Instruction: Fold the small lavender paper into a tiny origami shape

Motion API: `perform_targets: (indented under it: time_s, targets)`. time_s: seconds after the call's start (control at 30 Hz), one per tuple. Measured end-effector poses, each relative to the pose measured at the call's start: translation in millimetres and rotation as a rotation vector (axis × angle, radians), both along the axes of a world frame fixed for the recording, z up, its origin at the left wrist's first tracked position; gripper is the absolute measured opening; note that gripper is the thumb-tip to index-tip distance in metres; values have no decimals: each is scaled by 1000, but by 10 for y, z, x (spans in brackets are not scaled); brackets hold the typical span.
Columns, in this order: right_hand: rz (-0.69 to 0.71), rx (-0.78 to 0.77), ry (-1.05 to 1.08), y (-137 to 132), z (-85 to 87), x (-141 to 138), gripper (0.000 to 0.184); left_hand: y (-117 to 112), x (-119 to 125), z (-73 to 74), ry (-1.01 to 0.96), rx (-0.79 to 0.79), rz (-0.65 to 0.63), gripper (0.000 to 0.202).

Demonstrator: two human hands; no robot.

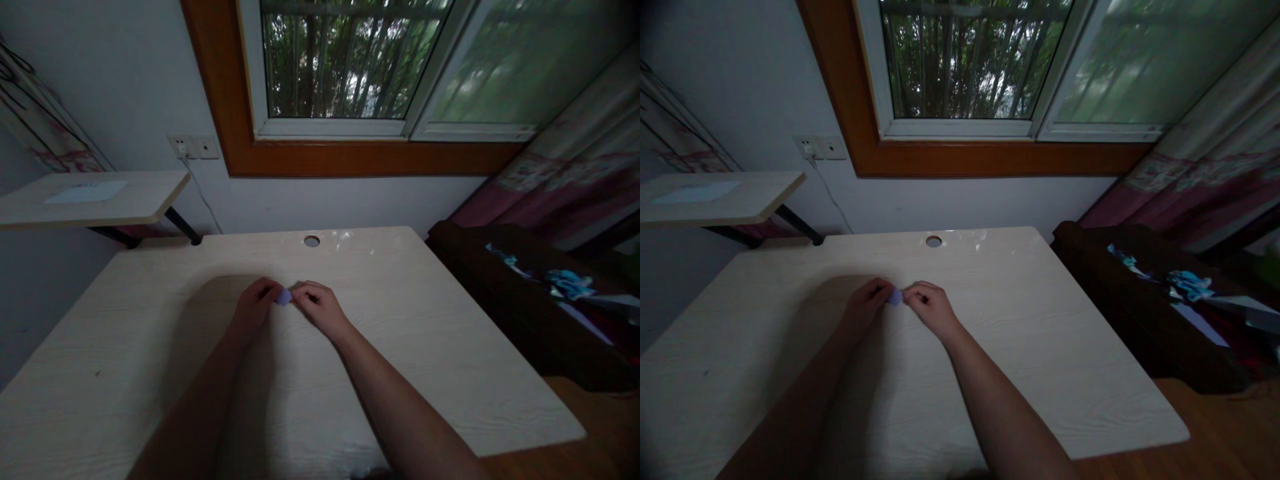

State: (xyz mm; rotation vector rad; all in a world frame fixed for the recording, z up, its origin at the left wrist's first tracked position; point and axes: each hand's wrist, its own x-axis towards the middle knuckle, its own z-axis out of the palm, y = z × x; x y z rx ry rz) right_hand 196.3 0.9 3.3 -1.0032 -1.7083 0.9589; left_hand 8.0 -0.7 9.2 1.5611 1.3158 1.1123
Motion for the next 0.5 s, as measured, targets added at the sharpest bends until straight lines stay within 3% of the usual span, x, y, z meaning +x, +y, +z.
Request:
perform_targets:
  time_s: [0.27,0.5]
  targets:
    - [-39,9,-12,-10,6,7,17,28,-5,-43,-58,-54,64,25]
    - [-20,-3,-11,7,-20,-11,16,41,-8,-89,-97,-49,34,34]
